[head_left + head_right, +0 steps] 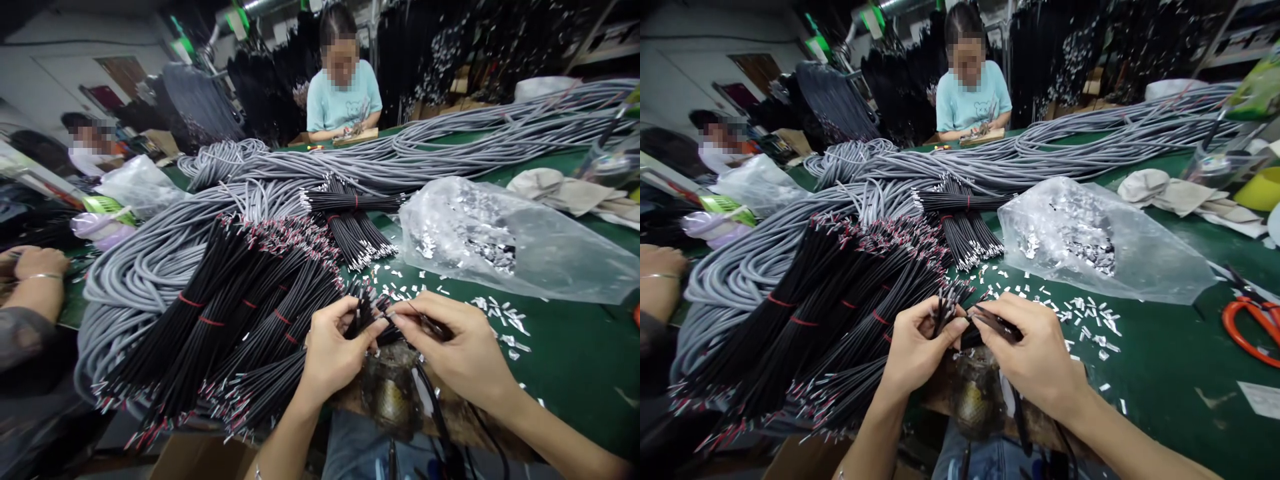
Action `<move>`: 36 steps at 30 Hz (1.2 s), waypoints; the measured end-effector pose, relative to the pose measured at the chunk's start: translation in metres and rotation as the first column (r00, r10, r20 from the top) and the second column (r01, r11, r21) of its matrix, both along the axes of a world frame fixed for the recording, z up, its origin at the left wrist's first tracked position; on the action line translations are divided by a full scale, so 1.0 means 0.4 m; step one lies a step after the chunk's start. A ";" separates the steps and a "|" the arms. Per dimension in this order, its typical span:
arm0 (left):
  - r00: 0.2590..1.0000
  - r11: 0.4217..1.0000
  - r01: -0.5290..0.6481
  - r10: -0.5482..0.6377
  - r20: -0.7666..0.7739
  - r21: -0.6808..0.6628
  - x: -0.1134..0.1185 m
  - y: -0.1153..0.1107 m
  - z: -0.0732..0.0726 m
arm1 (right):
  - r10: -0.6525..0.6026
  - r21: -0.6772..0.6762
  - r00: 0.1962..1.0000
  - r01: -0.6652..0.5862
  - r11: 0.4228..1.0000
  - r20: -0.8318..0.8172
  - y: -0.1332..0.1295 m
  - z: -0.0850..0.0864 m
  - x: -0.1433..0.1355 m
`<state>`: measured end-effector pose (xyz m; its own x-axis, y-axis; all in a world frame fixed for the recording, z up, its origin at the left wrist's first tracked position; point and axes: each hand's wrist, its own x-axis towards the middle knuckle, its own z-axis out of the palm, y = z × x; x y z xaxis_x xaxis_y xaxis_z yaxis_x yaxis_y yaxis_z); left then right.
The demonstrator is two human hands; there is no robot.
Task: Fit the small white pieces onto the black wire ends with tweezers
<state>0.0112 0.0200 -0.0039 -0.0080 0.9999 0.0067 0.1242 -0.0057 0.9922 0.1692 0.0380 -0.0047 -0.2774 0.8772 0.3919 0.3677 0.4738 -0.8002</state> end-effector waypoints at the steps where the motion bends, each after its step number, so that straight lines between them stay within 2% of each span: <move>1: 1.000 1.000 0.000 0.000 0.022 -0.002 0.000 0.000 0.000 | -0.004 0.003 1.000 0.004 1.000 0.013 0.000 0.002 -0.001; 5: 0.998 0.999 -0.018 0.021 0.061 -0.040 -0.001 0.001 0.001 | 0.034 0.046 0.999 -0.035 0.998 0.005 0.002 0.011 -0.006; 10: 1.000 0.998 0.000 0.002 0.026 -0.069 -0.001 0.001 0.000 | 0.080 0.083 0.996 -0.077 0.994 -0.029 0.003 0.012 -0.004; 15: 0.994 0.996 -0.073 0.077 0.078 -0.048 0.001 -0.001 -0.003 | 0.075 0.089 0.997 -0.072 0.993 -0.027 -0.001 0.002 0.001; 21: 0.991 0.997 -0.044 0.051 0.121 -0.065 0.001 -0.003 0.003 | 0.101 0.127 0.994 -0.096 0.987 -0.035 0.002 -0.005 -0.002; 29: 0.988 0.992 0.111 -0.104 0.117 -0.059 -0.014 0.000 -0.001 | 0.047 -0.036 0.998 -0.045 0.998 0.043 -0.002 0.015 -0.007; 33: 0.990 0.990 0.139 -0.138 0.034 -0.008 -0.009 -0.001 0.007 | -0.064 -0.006 0.990 0.065 0.998 0.125 0.006 0.006 -0.002; 36: 0.988 0.987 0.158 -0.157 0.009 -0.034 -0.006 -0.001 0.014 | -0.148 0.044 0.977 0.143 0.989 0.151 0.019 0.004 0.005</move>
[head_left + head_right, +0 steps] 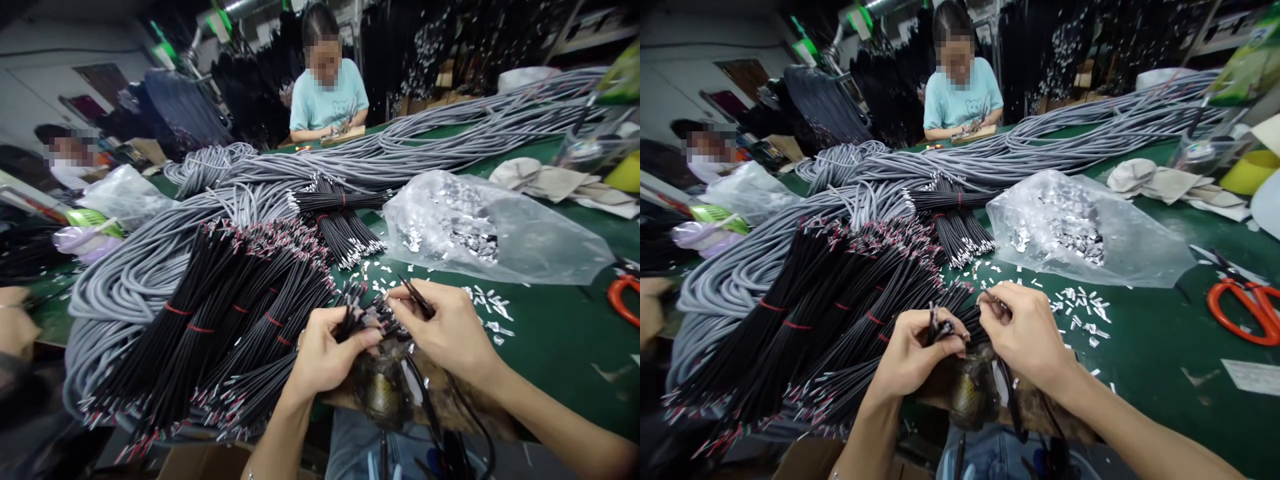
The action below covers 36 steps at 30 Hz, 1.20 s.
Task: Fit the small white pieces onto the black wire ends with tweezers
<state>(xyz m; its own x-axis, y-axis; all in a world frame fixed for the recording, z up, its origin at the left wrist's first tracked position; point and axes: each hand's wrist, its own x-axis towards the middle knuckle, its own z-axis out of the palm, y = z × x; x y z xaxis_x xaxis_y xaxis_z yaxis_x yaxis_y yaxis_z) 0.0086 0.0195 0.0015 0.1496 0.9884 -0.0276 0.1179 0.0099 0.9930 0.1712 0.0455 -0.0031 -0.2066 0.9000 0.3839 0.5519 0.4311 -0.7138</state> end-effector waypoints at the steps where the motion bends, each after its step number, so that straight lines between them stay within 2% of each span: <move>1: 1.000 1.000 -0.013 0.014 0.013 -0.017 0.000 0.001 0.001 | -0.008 0.008 1.000 0.008 1.000 -0.007 0.002 0.003 0.001; 6: 0.995 0.997 -0.063 0.066 0.074 -0.043 0.000 0.006 0.001 | 0.005 0.028 0.997 -0.003 1.000 -0.080 -0.005 0.028 0.001; 8: 0.995 0.995 -0.102 0.101 0.022 0.008 0.001 0.006 0.000 | 0.002 0.031 0.995 0.001 1.000 -0.102 -0.010 0.029 -0.001; 12: 0.976 0.963 -0.171 0.194 -0.097 0.206 0.002 0.002 -0.007 | 0.051 0.087 0.993 -0.041 0.995 -0.108 -0.014 0.010 -0.001; 14: 0.973 0.963 -0.188 0.209 -0.095 0.195 0.002 0.000 -0.013 | 0.075 0.097 0.991 -0.065 0.993 -0.107 -0.014 -0.004 -0.002; 18: 0.978 0.981 -0.156 0.169 -0.122 0.112 0.003 -0.004 -0.022 | 0.118 0.075 0.988 -0.111 0.991 -0.101 -0.009 -0.019 -0.011; 22: 0.951 0.982 -0.059 0.110 -0.288 0.181 0.004 -0.006 -0.017 | 0.155 0.026 0.985 -0.153 0.988 -0.080 -0.007 -0.010 -0.020; 26: 0.904 0.978 -0.064 0.141 -0.403 0.199 -0.001 -0.008 -0.013 | 0.072 -0.002 0.984 -0.073 0.997 -0.162 -0.012 0.005 -0.014; 29: 0.918 0.981 -0.099 0.155 -0.365 0.167 -0.007 -0.010 -0.018 | 0.009 -0.078 0.981 -0.024 0.997 -0.196 -0.012 0.001 -0.009; 32: 0.941 0.983 -0.127 0.162 -0.297 0.131 -0.010 -0.011 -0.026 | 0.125 -0.081 0.978 -0.140 0.987 -0.166 -0.012 -0.007 -0.014; 34: 0.936 0.981 -0.135 0.172 -0.307 0.136 -0.010 -0.011 -0.028 | 0.200 -0.009 0.965 -0.204 0.979 -0.169 -0.016 -0.008 -0.020; 36: 0.930 0.979 -0.131 0.175 -0.324 0.155 -0.007 -0.011 -0.027 | 0.212 0.064 0.961 -0.204 0.977 -0.178 -0.020 -0.007 -0.024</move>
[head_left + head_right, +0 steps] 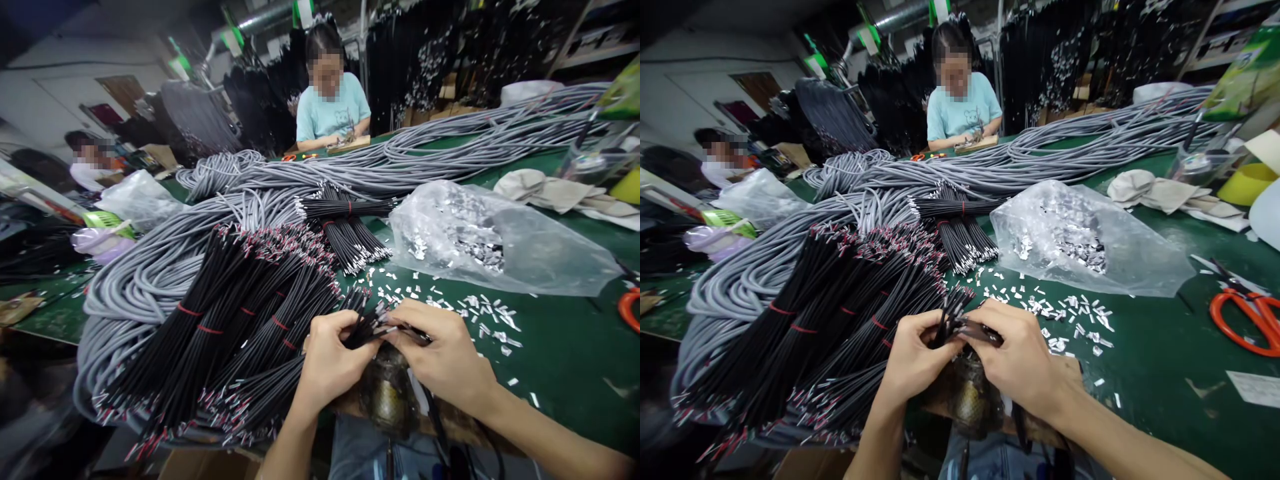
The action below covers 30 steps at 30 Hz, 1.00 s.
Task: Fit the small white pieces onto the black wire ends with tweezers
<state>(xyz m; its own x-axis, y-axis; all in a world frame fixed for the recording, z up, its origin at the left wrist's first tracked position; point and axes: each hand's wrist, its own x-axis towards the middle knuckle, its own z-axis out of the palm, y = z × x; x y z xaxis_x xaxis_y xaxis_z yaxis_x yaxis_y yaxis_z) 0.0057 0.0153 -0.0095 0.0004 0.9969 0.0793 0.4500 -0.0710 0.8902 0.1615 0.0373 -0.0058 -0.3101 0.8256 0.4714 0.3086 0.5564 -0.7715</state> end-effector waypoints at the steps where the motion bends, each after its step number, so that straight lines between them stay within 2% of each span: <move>1: 1.000 1.000 0.003 -0.003 0.001 0.009 0.001 0.000 0.002 | -0.010 0.021 1.000 0.010 1.000 -0.006 -0.002 0.001 -0.001; 6: 0.999 0.999 0.031 -0.031 0.038 0.014 -0.001 -0.002 0.013 | -0.081 0.023 0.997 0.081 0.996 0.000 -0.003 0.000 -0.001; 10: 0.995 1.000 0.020 -0.018 0.093 -0.012 -0.007 -0.006 0.011 | -0.094 -0.058 0.995 0.095 0.994 0.026 0.004 0.004 -0.001; 13: 0.973 0.997 -0.068 0.077 0.219 -0.047 -0.010 -0.005 0.005 | -0.060 -0.099 0.997 0.064 0.993 0.041 0.006 0.010 0.001; 16: 0.939 0.980 -0.197 0.197 0.281 -0.030 -0.011 -0.001 0.001 | -0.091 -0.044 0.992 0.095 0.994 0.084 0.002 0.009 0.005; 18: 0.935 0.974 -0.225 0.217 0.280 -0.005 -0.010 0.003 -0.001 | -0.075 -0.008 0.989 0.077 0.997 0.128 -0.001 0.003 0.009; 21: 0.943 0.979 -0.202 0.191 0.274 0.011 -0.007 0.005 0.001 | -0.017 0.003 0.988 0.016 1.000 0.151 -0.005 -0.008 0.009; 30: 0.953 0.979 -0.198 0.183 0.240 0.041 -0.003 0.008 0.009 | 0.011 0.039 0.998 -0.014 0.999 0.069 -0.004 -0.001 0.001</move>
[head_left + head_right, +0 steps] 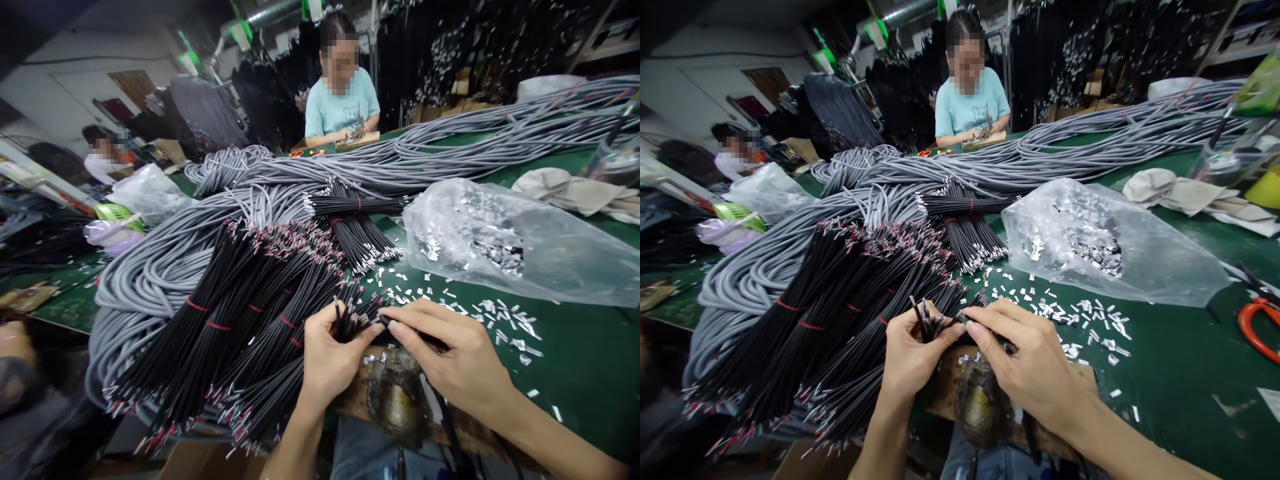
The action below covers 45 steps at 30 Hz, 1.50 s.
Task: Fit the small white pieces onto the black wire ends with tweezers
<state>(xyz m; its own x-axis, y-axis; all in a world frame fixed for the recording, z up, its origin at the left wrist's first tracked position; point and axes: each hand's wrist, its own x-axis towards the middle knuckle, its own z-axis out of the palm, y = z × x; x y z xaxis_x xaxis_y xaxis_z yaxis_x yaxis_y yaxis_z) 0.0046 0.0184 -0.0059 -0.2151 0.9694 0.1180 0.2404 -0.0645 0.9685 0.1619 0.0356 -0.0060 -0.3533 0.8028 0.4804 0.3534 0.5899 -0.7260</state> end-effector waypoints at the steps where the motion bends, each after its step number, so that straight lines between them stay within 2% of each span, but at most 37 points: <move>1: 1.000 1.000 0.002 -0.002 -0.001 0.008 -0.001 0.000 -0.002 | -0.003 0.007 1.000 0.003 1.000 -0.005 0.000 0.000 0.000; 10: 0.990 0.986 0.138 -0.138 0.014 -0.089 -0.016 -0.011 -0.015 | -0.056 -0.034 0.998 0.054 0.998 -0.041 0.008 0.002 0.011; 13: 0.982 0.981 0.184 -0.187 -0.031 -0.065 -0.014 -0.011 -0.011 | -0.113 -0.121 0.991 0.103 0.987 -0.076 0.012 -0.001 0.012; 15: 0.973 0.978 0.207 -0.210 -0.098 -0.031 -0.011 -0.010 -0.009 | -0.111 -0.186 0.989 0.093 0.978 -0.093 0.011 -0.004 0.008; 18: 0.965 0.980 0.195 -0.186 -0.186 0.029 -0.006 -0.009 -0.009 | -0.088 -0.225 0.987 0.055 0.973 -0.137 0.006 -0.002 -0.001; 21: 0.971 0.980 0.186 -0.173 -0.166 0.065 -0.005 -0.008 -0.010 | -0.078 -0.206 0.983 0.043 0.978 -0.168 0.002 0.005 -0.007; 30: 0.995 0.997 0.057 -0.053 -0.085 0.043 0.006 0.003 -0.014 | -0.085 -0.167 0.985 0.060 0.984 -0.149 -0.001 0.011 -0.009; 39: 0.996 0.999 0.047 -0.045 -0.071 0.019 0.008 0.000 -0.014 | -0.067 -0.152 0.989 0.047 0.987 -0.135 -0.003 0.011 -0.004; 45: 0.991 0.999 0.023 -0.019 -0.136 0.026 0.007 0.001 -0.020 | -0.081 -0.147 0.988 0.062 0.987 -0.130 -0.003 0.009 -0.007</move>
